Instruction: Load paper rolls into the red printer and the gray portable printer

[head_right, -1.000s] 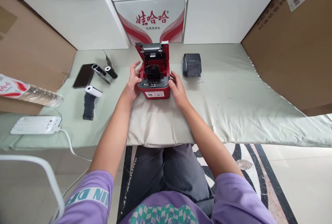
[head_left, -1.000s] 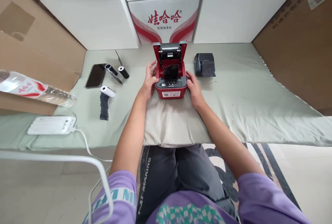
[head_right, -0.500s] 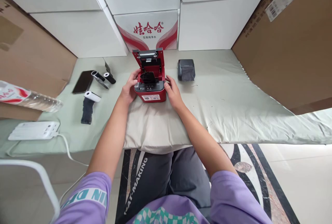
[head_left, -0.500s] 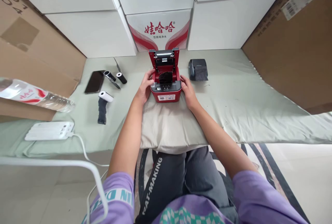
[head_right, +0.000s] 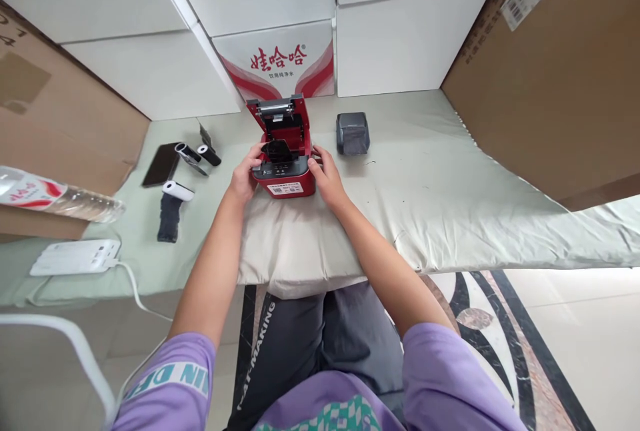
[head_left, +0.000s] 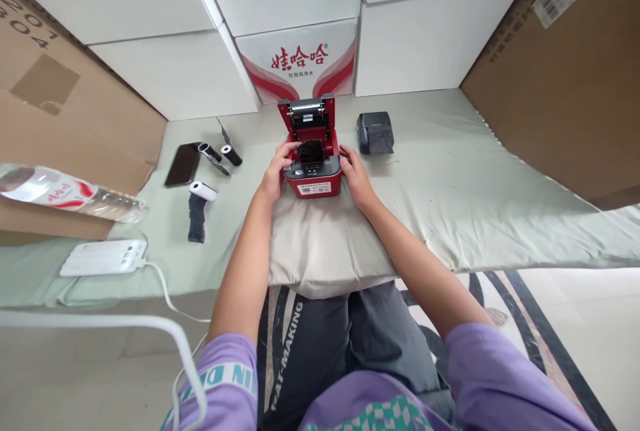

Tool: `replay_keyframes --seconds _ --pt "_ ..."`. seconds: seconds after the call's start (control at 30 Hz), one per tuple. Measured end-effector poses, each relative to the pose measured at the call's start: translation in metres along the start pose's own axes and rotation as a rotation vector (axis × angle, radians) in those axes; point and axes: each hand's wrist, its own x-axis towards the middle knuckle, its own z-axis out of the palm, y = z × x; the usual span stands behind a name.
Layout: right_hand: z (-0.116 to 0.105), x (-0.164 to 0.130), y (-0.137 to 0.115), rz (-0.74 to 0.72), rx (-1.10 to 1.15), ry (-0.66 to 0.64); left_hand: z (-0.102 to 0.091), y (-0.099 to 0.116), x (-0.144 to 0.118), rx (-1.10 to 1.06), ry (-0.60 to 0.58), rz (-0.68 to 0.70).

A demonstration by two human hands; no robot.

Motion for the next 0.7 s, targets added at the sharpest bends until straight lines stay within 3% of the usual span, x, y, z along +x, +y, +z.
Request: replay_keyframes --seconds 0.1,0.23,0.3,0.4,0.5,0.6,0.7 --pt "-0.001 0.000 0.000 0.009 0.001 -0.009 0.001 0.009 0.002 0.004 0.077 -0.002" --pt "-0.001 0.002 0.000 0.063 0.049 -0.008 -0.006 0.038 0.016 0.275 0.125 0.071" --pt "-0.001 0.002 -0.001 0.090 0.070 -0.005 -0.012 0.055 0.028 0.447 0.031 0.046" --pt "-0.001 0.002 -0.002 0.097 0.076 -0.004 -0.016 0.077 0.045 0.747 -0.237 -0.040" --pt "-0.001 0.002 -0.003 0.098 0.074 -0.003 -0.010 0.095 0.057 1.026 -0.454 -0.040" --pt "-0.002 0.002 -0.003 0.107 0.063 0.000 0.002 0.111 0.060 1.190 -0.527 -0.083" --pt "-0.002 0.002 -0.004 0.106 0.051 0.006 0.012 0.118 0.061 1.185 -0.485 -0.176"
